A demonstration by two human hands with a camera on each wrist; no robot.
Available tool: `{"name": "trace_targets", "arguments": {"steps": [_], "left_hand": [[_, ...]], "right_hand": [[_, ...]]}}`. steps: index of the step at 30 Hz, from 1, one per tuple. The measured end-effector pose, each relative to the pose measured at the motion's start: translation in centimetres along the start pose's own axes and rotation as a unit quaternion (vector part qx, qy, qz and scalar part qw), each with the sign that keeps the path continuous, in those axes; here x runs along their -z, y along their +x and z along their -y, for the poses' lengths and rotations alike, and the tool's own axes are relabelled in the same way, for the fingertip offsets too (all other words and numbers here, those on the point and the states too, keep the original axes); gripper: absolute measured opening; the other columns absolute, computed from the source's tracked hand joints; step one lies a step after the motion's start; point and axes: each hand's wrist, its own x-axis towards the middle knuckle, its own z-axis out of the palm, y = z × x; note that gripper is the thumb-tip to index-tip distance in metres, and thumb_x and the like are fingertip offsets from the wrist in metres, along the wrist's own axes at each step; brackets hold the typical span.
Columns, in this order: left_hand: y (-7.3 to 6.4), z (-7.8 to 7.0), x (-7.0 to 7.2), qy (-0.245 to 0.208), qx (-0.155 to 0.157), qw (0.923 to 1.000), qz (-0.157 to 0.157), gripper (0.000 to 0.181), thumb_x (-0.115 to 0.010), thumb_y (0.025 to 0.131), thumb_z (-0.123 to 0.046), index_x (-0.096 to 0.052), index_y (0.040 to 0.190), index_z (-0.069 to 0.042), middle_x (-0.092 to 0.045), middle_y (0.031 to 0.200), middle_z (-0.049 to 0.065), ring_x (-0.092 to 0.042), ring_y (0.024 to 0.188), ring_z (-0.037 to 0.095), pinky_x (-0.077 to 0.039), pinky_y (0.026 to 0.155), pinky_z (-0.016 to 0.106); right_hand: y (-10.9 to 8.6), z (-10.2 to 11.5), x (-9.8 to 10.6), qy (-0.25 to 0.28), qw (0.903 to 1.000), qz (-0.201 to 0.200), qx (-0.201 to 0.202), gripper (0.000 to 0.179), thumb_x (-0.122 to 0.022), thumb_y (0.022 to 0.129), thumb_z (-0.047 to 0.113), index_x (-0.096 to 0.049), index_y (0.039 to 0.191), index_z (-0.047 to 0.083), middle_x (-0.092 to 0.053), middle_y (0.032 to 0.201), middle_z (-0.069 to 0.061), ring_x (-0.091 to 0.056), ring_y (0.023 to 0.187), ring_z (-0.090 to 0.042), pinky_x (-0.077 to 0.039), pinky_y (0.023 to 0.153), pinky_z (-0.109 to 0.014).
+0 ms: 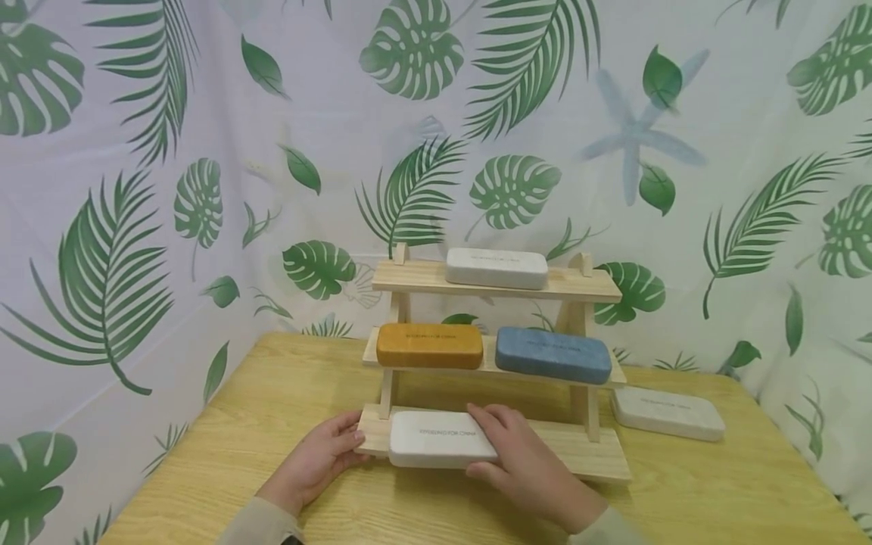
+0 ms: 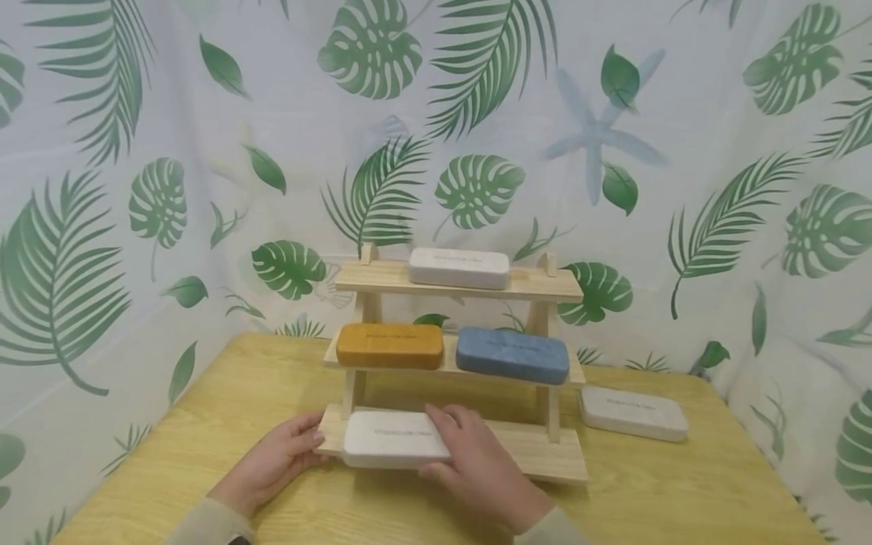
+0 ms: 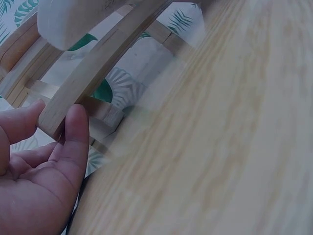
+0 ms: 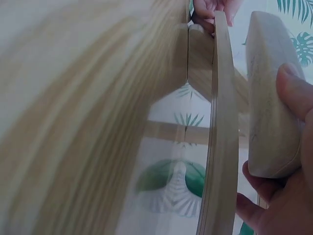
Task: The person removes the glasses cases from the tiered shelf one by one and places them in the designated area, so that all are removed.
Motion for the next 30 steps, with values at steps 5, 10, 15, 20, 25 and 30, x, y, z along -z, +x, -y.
{"name": "trace_targets", "arguments": {"steps": [5, 10, 15, 20, 25, 30], "left_hand": [[-0.1, -0.1, 0.0, 0.000, -0.004, 1.0000, 0.000, 0.064, -0.054, 0.106, -0.012, -0.022, 0.154, 0.014, -0.041, 0.149, 0.033, -0.059, 0.119, 0.026, -0.052, 0.097, 0.037], [-0.3, 0.1, 0.0, -0.001, -0.002, 1.0000, 0.003, 0.063, -0.053, 0.106, -0.012, -0.021, 0.154, 0.013, -0.041, 0.149, 0.032, -0.059, 0.119, 0.026, -0.052, 0.097, 0.036], [-0.2, 0.1, 0.0, -0.004, -0.006, 1.0000, 0.005, 0.063, -0.053, 0.106, -0.012, -0.022, 0.154, 0.013, -0.039, 0.150, 0.033, -0.058, 0.121, 0.028, -0.053, 0.097, 0.036], [-0.1, -0.1, -0.2, -0.004, -0.005, 1.0000, 0.005, 0.061, -0.052, 0.106, -0.011, -0.022, 0.154, 0.013, -0.039, 0.150, 0.033, -0.057, 0.123, 0.029, -0.052, 0.098, 0.037], [0.0, 0.0, -0.2, 0.000, -0.006, 0.9999, 0.010, 0.061, -0.051, 0.107, -0.011, -0.022, 0.154, 0.013, -0.039, 0.150, 0.034, -0.056, 0.123, 0.029, -0.051, 0.099, 0.038], [0.0, 0.0, -0.1, 0.000, -0.008, 0.9999, 0.010, 0.063, -0.051, 0.107, -0.012, -0.020, 0.154, 0.014, -0.036, 0.151, 0.035, -0.056, 0.123, 0.029, -0.051, 0.099, 0.039]], "right_hand": [[-1.0, -0.8, 1.0, 0.000, 0.9999, -0.010, -0.003, 0.084, -0.063, 0.091, 0.061, -0.039, 0.157, 0.015, -0.049, 0.140, -0.011, -0.046, 0.128, -0.029, -0.045, 0.104, -0.051], [-2.3, -1.9, 1.9, -0.007, 0.9997, -0.022, -0.007, 0.082, -0.064, 0.091, 0.059, -0.039, 0.157, 0.015, -0.049, 0.140, -0.010, -0.047, 0.128, -0.028, -0.046, 0.102, -0.051], [-3.5, -3.1, 2.9, -0.014, 0.9987, -0.049, -0.005, 0.080, -0.068, 0.091, 0.053, -0.041, 0.156, 0.015, -0.049, 0.140, -0.009, -0.048, 0.128, -0.029, -0.047, 0.101, -0.052], [-4.7, -4.2, 4.0, -0.006, 0.9982, -0.060, -0.009, 0.077, -0.070, 0.091, 0.052, -0.044, 0.153, 0.015, -0.048, 0.141, -0.007, -0.049, 0.127, -0.029, -0.048, 0.099, -0.053], [-5.9, -5.5, 5.0, -0.003, 0.9980, -0.059, -0.020, 0.074, -0.070, 0.091, 0.053, -0.045, 0.152, 0.019, -0.046, 0.141, -0.003, -0.049, 0.125, -0.025, -0.049, 0.097, -0.052], [-6.8, -6.6, 5.8, 0.004, 0.9979, -0.061, -0.020, 0.071, -0.070, 0.091, 0.051, -0.045, 0.151, 0.021, -0.046, 0.140, -0.003, -0.050, 0.124, -0.024, -0.050, 0.097, -0.053]]}}
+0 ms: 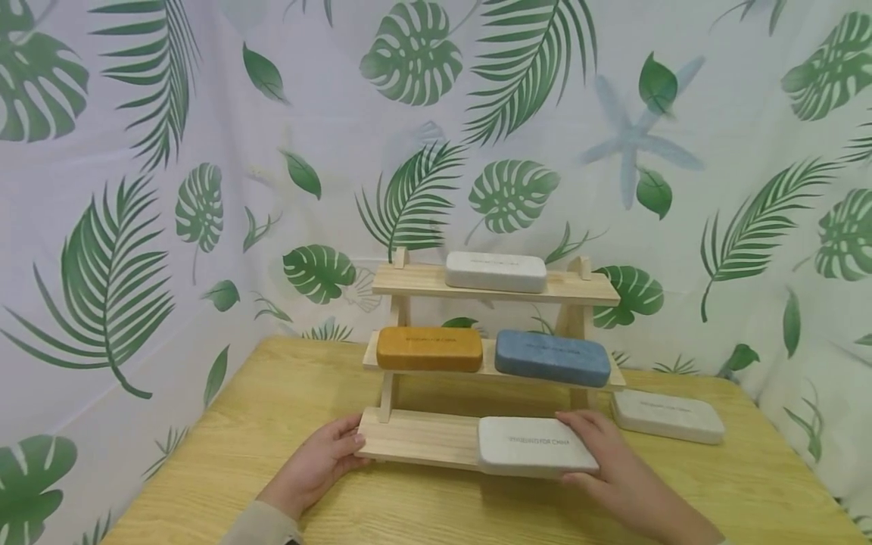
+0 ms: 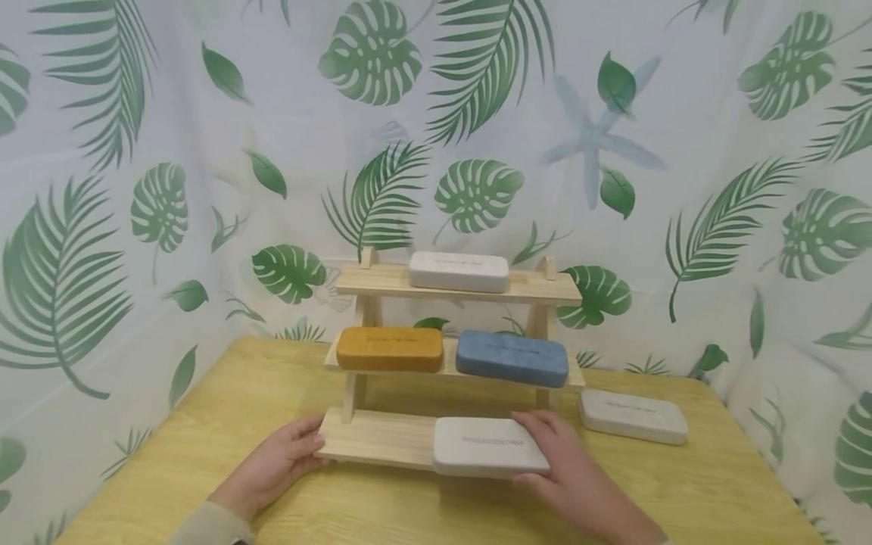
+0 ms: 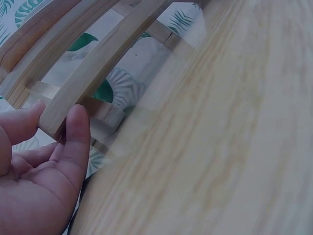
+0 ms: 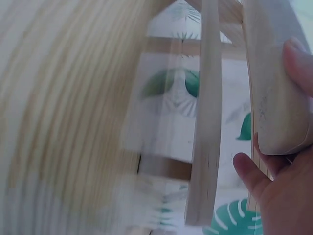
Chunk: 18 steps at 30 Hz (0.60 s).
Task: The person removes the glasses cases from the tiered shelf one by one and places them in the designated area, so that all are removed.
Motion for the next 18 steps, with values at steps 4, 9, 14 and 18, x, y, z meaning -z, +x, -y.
{"name": "trace_targets", "arguments": {"steps": [4, 9, 14, 18], "left_hand": [[-0.1, 0.1, 0.0, -0.002, 0.003, 1.0000, -0.003, 0.063, -0.052, 0.107, -0.012, -0.020, 0.155, 0.013, -0.036, 0.152, 0.035, -0.055, 0.124, 0.029, -0.051, 0.100, 0.038], [-0.1, 0.2, 0.1, -0.002, 0.002, 1.0000, 0.000, 0.064, -0.053, 0.106, -0.013, -0.019, 0.154, 0.015, -0.036, 0.151, 0.035, -0.056, 0.124, 0.029, -0.051, 0.100, 0.038], [-0.2, 0.1, 0.1, -0.002, 0.005, 1.0000, -0.001, 0.064, -0.052, 0.106, -0.012, -0.020, 0.154, 0.014, -0.036, 0.152, 0.035, -0.055, 0.124, 0.029, -0.051, 0.099, 0.037], [-0.1, 0.1, 0.1, 0.000, 0.004, 1.0000, -0.001, 0.063, -0.051, 0.107, -0.012, -0.020, 0.154, 0.013, -0.035, 0.152, 0.035, -0.055, 0.125, 0.030, -0.051, 0.099, 0.038]], "right_hand": [[-0.7, -0.8, 0.6, 0.020, 0.9998, 0.001, -0.006, 0.069, -0.071, 0.092, 0.047, -0.046, 0.150, 0.018, -0.046, 0.139, -0.006, -0.050, 0.125, -0.028, -0.048, 0.097, -0.057], [-1.6, -2.1, 1.6, 0.025, 0.9992, 0.011, -0.030, 0.070, -0.070, 0.093, 0.046, -0.045, 0.150, 0.015, -0.044, 0.142, -0.008, -0.047, 0.127, -0.030, -0.049, 0.096, -0.051], [-2.5, -3.3, 3.2, 0.024, 0.9982, 0.022, -0.049, 0.070, -0.070, 0.094, 0.045, -0.043, 0.152, 0.016, -0.041, 0.143, -0.009, -0.045, 0.127, -0.033, -0.052, 0.090, -0.035], [-3.4, -4.6, 4.5, 0.018, 0.9982, 0.025, -0.051, 0.069, -0.070, 0.095, 0.038, -0.040, 0.153, 0.016, -0.038, 0.144, -0.009, -0.041, 0.127, -0.029, -0.051, 0.088, -0.028]]}}
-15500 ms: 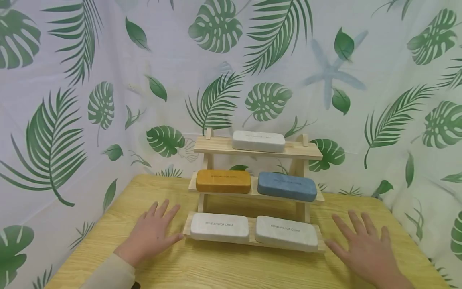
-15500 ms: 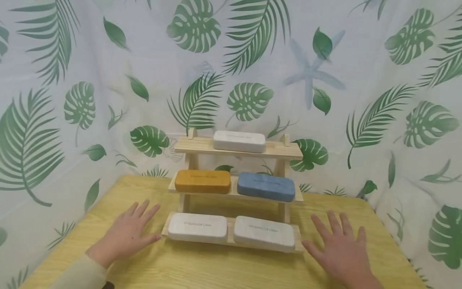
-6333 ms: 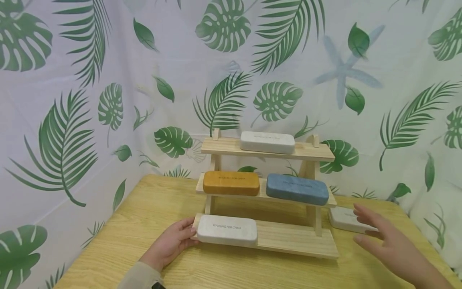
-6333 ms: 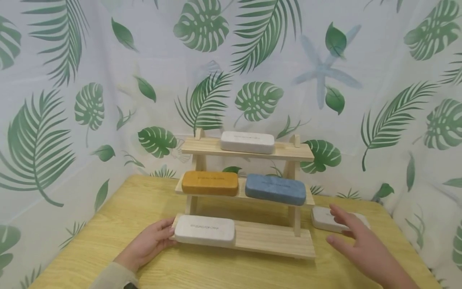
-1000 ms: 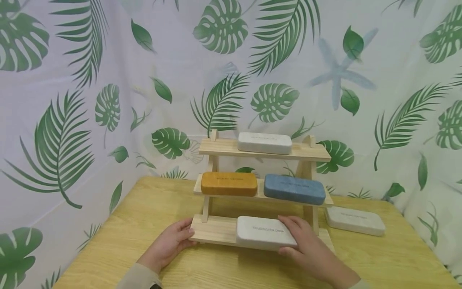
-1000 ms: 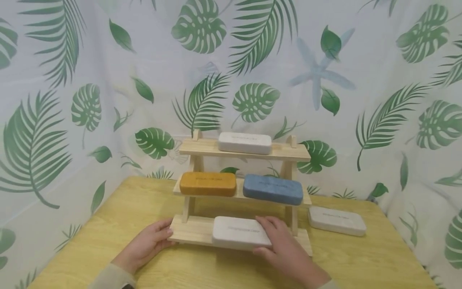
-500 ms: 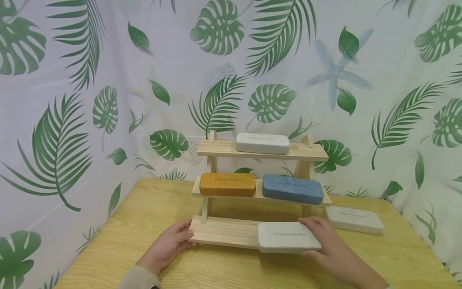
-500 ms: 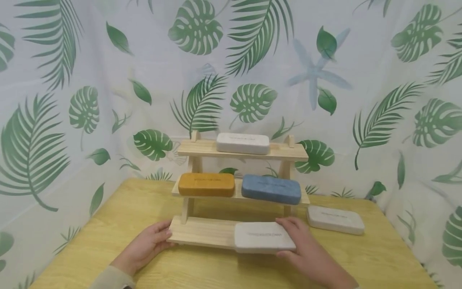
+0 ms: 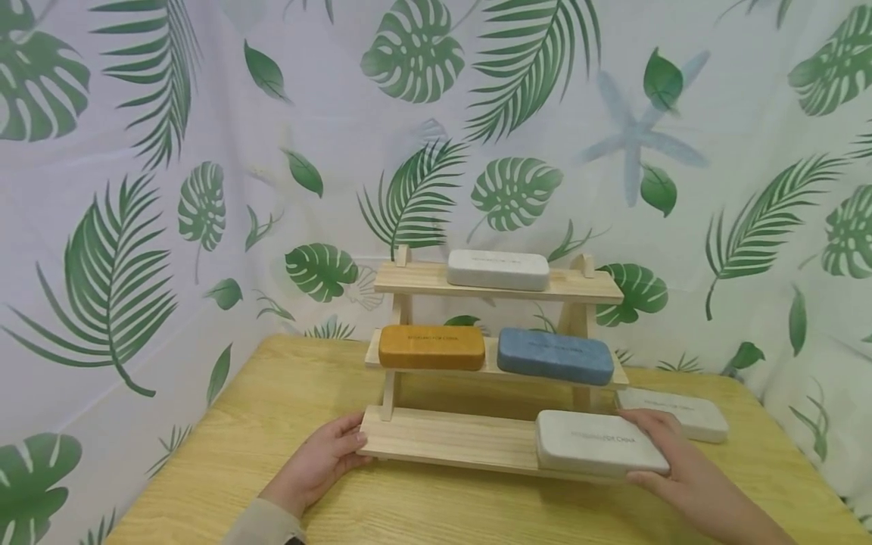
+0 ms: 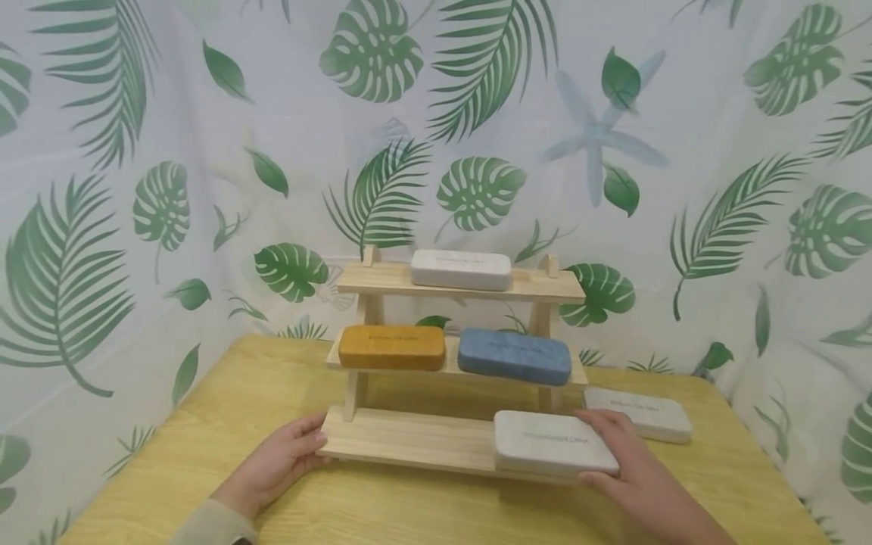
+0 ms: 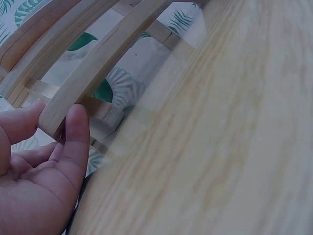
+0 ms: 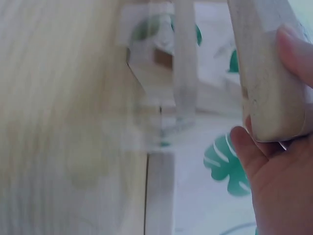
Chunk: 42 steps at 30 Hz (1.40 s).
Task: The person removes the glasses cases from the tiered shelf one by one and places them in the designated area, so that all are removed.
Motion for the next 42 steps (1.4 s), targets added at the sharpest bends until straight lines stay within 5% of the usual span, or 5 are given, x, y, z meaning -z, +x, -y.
{"name": "trace_targets", "arguments": {"steps": [6, 18, 22, 30, 42], "left_hand": [[0.1, -0.1, 0.0, -0.002, 0.002, 1.0000, -0.001, 0.063, -0.052, 0.107, -0.013, -0.021, 0.154, 0.013, -0.035, 0.152, 0.034, -0.055, 0.124, 0.029, -0.051, 0.100, 0.039], [-0.1, -0.1, 0.0, -0.005, 0.002, 1.0000, -0.003, 0.064, -0.053, 0.106, -0.013, -0.020, 0.154, 0.014, -0.036, 0.151, 0.034, -0.056, 0.122, 0.027, -0.052, 0.098, 0.037], [-0.1, -0.1, 0.0, -0.006, 0.003, 1.0000, -0.005, 0.064, -0.053, 0.106, -0.012, -0.020, 0.155, 0.013, -0.036, 0.151, 0.034, -0.056, 0.122, 0.027, -0.052, 0.098, 0.037], [0.0, -0.1, -0.1, -0.005, 0.002, 1.0000, -0.001, 0.063, -0.053, 0.107, -0.013, -0.021, 0.155, 0.013, -0.036, 0.152, 0.033, -0.056, 0.123, 0.027, -0.051, 0.098, 0.038], [0.1, 0.2, 0.2, -0.006, 0.003, 1.0000, -0.005, 0.065, -0.055, 0.106, -0.013, -0.021, 0.155, 0.012, -0.038, 0.152, 0.032, -0.056, 0.123, 0.028, -0.052, 0.098, 0.037]], "right_hand": [[-1.1, -2.6, 1.9, -0.039, 0.9989, -0.025, 0.005, 0.068, -0.073, 0.095, 0.030, -0.040, 0.153, 0.017, -0.041, 0.143, -0.008, -0.037, 0.122, -0.014, -0.044, 0.083, -0.017], [-3.8, -6.8, 4.0, -0.037, 0.9969, -0.041, -0.057, 0.075, -0.074, 0.095, 0.021, -0.033, 0.154, -0.003, -0.036, 0.137, -0.033, -0.046, 0.108, -0.034, -0.051, 0.063, -0.026], [-4.0, -8.2, 4.9, -0.046, 0.9951, -0.031, -0.082, 0.078, -0.072, 0.097, 0.025, -0.029, 0.152, -0.010, -0.033, 0.135, -0.038, -0.044, 0.109, -0.050, -0.055, 0.067, -0.042], [-4.0, -11.2, 5.3, -0.061, 0.9904, -0.001, -0.124, 0.081, -0.068, 0.098, 0.035, -0.029, 0.148, -0.015, -0.032, 0.135, -0.041, -0.040, 0.114, -0.055, -0.048, 0.080, -0.067], [-3.6, -13.7, 3.9, -0.037, 0.9917, 0.024, -0.121, 0.079, -0.065, 0.100, 0.037, -0.029, 0.149, -0.012, -0.029, 0.139, -0.042, -0.033, 0.119, -0.056, -0.038, 0.085, -0.070]]}}
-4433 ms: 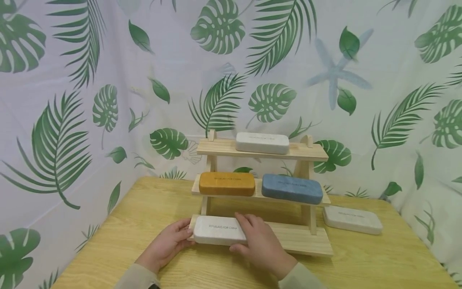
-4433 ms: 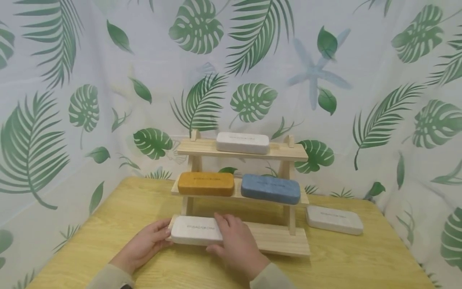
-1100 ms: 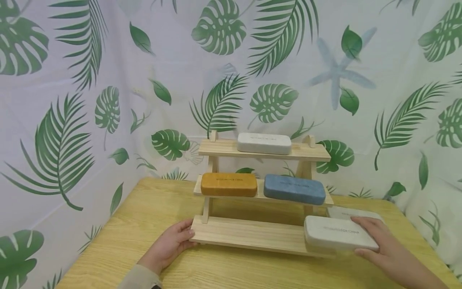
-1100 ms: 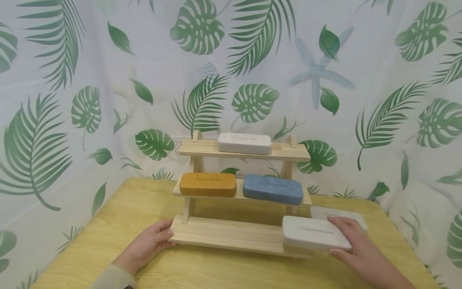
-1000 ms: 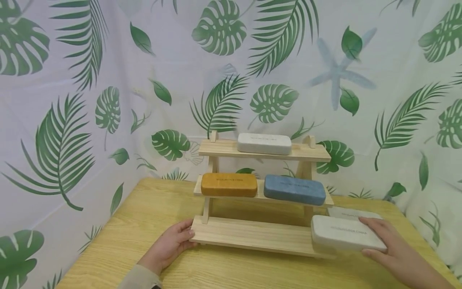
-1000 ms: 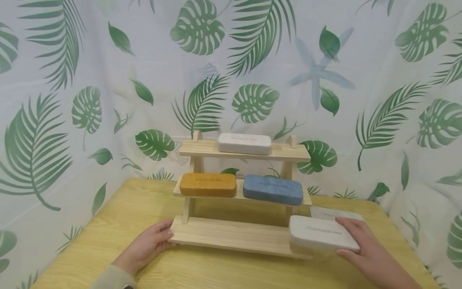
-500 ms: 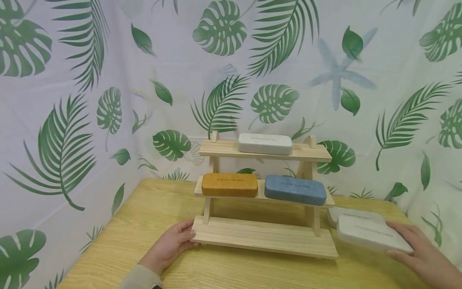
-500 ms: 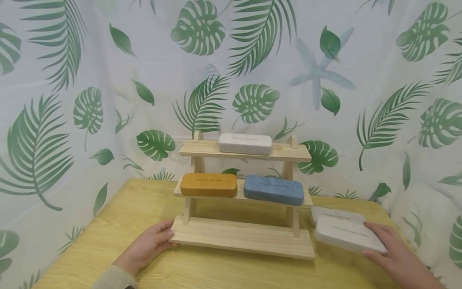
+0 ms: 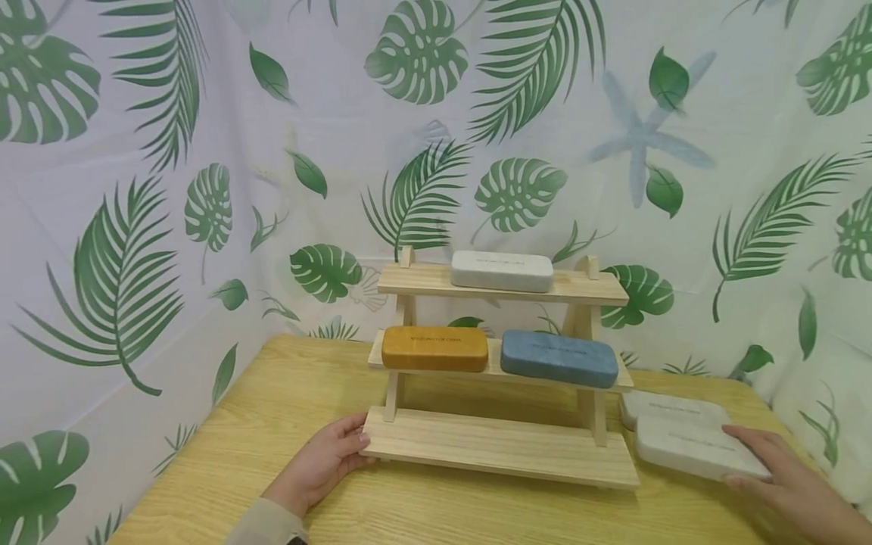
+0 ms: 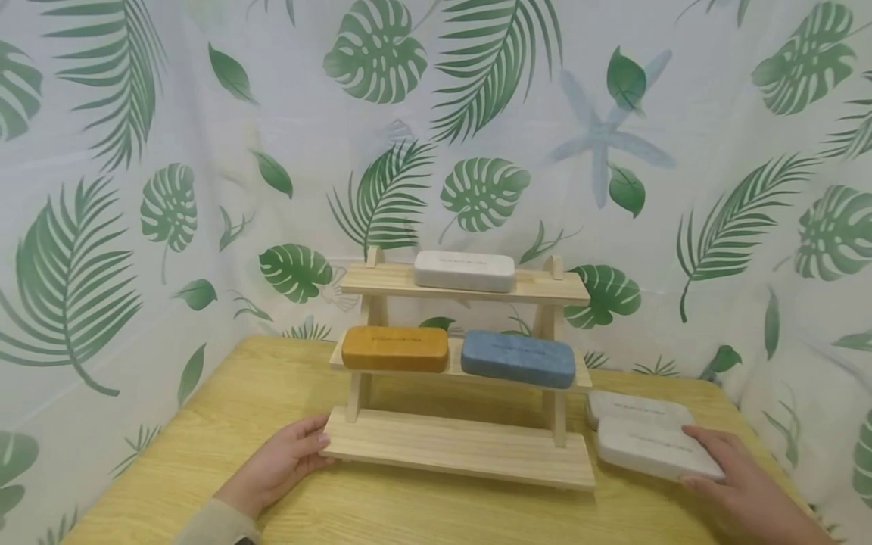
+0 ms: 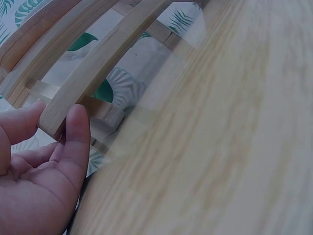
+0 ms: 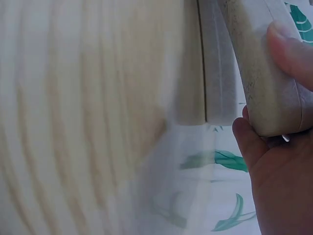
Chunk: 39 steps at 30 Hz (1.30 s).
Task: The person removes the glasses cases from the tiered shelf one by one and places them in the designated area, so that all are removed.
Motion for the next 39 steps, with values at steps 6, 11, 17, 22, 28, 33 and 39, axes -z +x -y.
{"name": "trace_targets", "arguments": {"steps": [6, 11, 17, 22, 28, 33, 39], "left_hand": [[0.1, 0.0, 0.0, 0.000, -0.002, 1.0000, 0.007, 0.065, -0.055, 0.106, -0.013, -0.021, 0.155, 0.012, -0.038, 0.151, 0.032, -0.056, 0.123, 0.028, -0.052, 0.097, 0.037], [0.1, -0.1, -0.1, -0.001, -0.005, 1.0000, 0.009, 0.064, -0.054, 0.106, -0.013, -0.021, 0.154, 0.013, -0.038, 0.151, 0.032, -0.056, 0.123, 0.027, -0.052, 0.097, 0.037], [0.0, -0.1, 0.0, 0.000, -0.007, 0.9999, 0.014, 0.065, -0.053, 0.106, -0.012, -0.019, 0.154, 0.014, -0.037, 0.151, 0.033, -0.056, 0.123, 0.028, -0.052, 0.097, 0.037], [0.0, -0.2, -0.1, 0.002, -0.002, 0.9998, 0.017, 0.064, -0.053, 0.107, -0.012, -0.019, 0.155, 0.013, -0.035, 0.153, 0.033, -0.055, 0.125, 0.028, -0.051, 0.099, 0.038], [0.0, -0.4, -0.1, 0.003, -0.001, 0.9999, 0.017, 0.064, -0.052, 0.107, -0.012, -0.018, 0.155, 0.013, -0.035, 0.153, 0.033, -0.055, 0.124, 0.027, -0.051, 0.099, 0.039], [0.0, -0.4, -0.1, 0.004, 0.000, 0.9999, 0.012, 0.063, -0.051, 0.107, -0.012, -0.019, 0.155, 0.013, -0.035, 0.153, 0.033, -0.055, 0.125, 0.028, -0.051, 0.099, 0.038], [-0.1, -0.2, 0.1, 0.004, 0.001, 1.0000, 0.009, 0.064, -0.053, 0.106, -0.012, -0.019, 0.155, 0.013, -0.035, 0.153, 0.033, -0.055, 0.125, 0.029, -0.052, 0.098, 0.037]], "right_hand": [[0.4, 0.0, -0.6, 0.021, 0.9991, 0.031, -0.021, 0.081, -0.061, 0.101, 0.044, -0.026, 0.152, -0.009, -0.024, 0.142, -0.041, -0.033, 0.121, -0.056, -0.039, 0.086, -0.069], [0.8, -0.3, -0.9, 0.017, 0.9994, 0.027, -0.010, 0.084, -0.067, 0.098, 0.042, -0.027, 0.153, -0.008, -0.025, 0.142, -0.040, -0.032, 0.122, -0.058, -0.038, 0.087, -0.072], [1.2, -0.9, -1.2, -0.006, 0.9998, 0.018, 0.005, 0.088, -0.073, 0.093, 0.039, -0.031, 0.151, -0.012, -0.029, 0.141, -0.038, -0.032, 0.124, -0.060, -0.036, 0.090, -0.073], [1.5, -1.1, -1.2, -0.019, 0.9998, 0.003, -0.002, 0.083, -0.074, 0.092, 0.034, -0.036, 0.149, -0.013, -0.028, 0.142, -0.039, -0.030, 0.125, -0.062, -0.034, 0.092, -0.075], [1.8, -1.1, -1.2, -0.035, 0.9994, 0.001, -0.005, 0.076, -0.073, 0.094, 0.033, -0.041, 0.145, -0.013, -0.030, 0.141, -0.041, -0.029, 0.124, -0.062, -0.033, 0.092, -0.076], [2.2, -0.9, -1.2, -0.042, 0.9991, 0.003, -0.011, 0.077, -0.072, 0.094, 0.033, -0.039, 0.146, -0.013, -0.029, 0.141, -0.041, -0.029, 0.125, -0.062, -0.032, 0.093, -0.076], [2.8, -1.0, -1.2, -0.046, 0.9988, 0.000, -0.014, 0.076, -0.071, 0.096, 0.031, -0.037, 0.147, -0.014, -0.027, 0.142, -0.043, -0.028, 0.126, -0.063, -0.032, 0.093, -0.076]]}}
